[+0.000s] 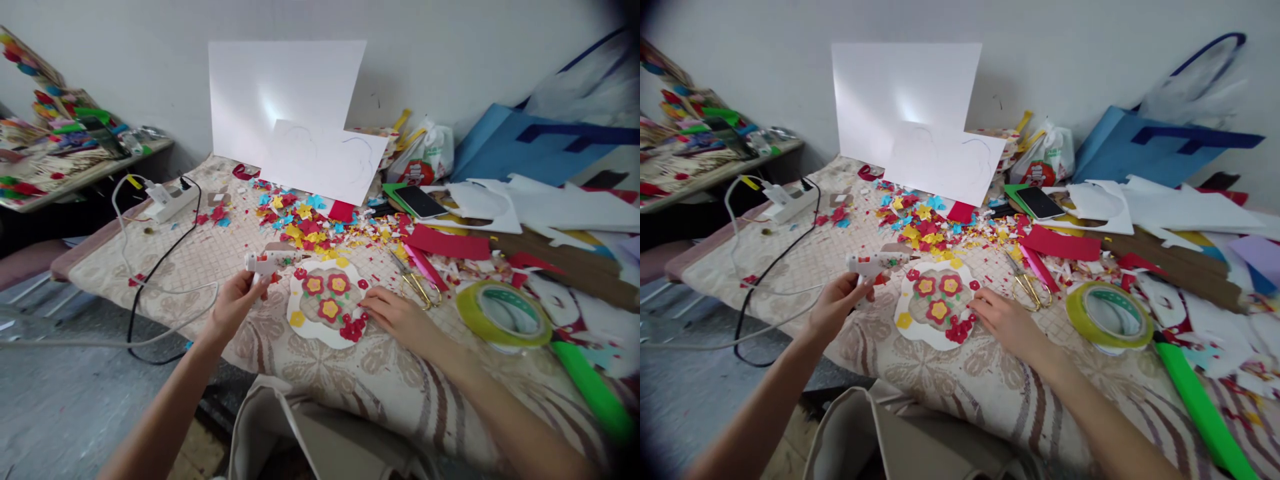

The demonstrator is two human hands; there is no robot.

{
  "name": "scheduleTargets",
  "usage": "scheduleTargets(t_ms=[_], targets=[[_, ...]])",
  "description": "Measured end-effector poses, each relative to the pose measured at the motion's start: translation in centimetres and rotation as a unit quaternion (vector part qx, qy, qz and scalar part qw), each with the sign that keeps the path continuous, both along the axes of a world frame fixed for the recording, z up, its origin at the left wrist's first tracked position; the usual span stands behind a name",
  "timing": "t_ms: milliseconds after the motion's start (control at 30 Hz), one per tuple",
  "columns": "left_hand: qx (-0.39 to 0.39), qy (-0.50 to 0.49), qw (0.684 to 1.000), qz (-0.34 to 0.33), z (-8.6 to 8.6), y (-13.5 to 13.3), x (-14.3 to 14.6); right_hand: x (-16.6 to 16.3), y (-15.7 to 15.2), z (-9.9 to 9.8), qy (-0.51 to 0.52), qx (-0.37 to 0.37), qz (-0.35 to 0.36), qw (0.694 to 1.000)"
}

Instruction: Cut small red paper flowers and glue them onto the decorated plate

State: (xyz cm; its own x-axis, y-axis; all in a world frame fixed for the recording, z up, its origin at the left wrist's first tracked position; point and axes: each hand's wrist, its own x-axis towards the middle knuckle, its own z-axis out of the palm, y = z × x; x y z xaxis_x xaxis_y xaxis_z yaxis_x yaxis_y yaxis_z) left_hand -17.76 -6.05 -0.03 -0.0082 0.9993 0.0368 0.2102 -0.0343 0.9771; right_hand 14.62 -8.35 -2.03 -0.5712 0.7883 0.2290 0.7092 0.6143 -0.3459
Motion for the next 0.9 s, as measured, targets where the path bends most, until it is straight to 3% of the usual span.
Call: scheduleTargets(t_ms=[433, 900], targets=[[0.035, 0.044, 0.996, 0.064, -0.7, 0.8, -0.5, 0.6, -1.0, -1.0, 0.087, 0.035, -0.086, 0.992], [0.013, 0.039, 0.999, 0.019, 0.0, -0.6, -0.7, -0.2, -1.6, -0.9, 0.166, 0.039, -0.127, 0.977]])
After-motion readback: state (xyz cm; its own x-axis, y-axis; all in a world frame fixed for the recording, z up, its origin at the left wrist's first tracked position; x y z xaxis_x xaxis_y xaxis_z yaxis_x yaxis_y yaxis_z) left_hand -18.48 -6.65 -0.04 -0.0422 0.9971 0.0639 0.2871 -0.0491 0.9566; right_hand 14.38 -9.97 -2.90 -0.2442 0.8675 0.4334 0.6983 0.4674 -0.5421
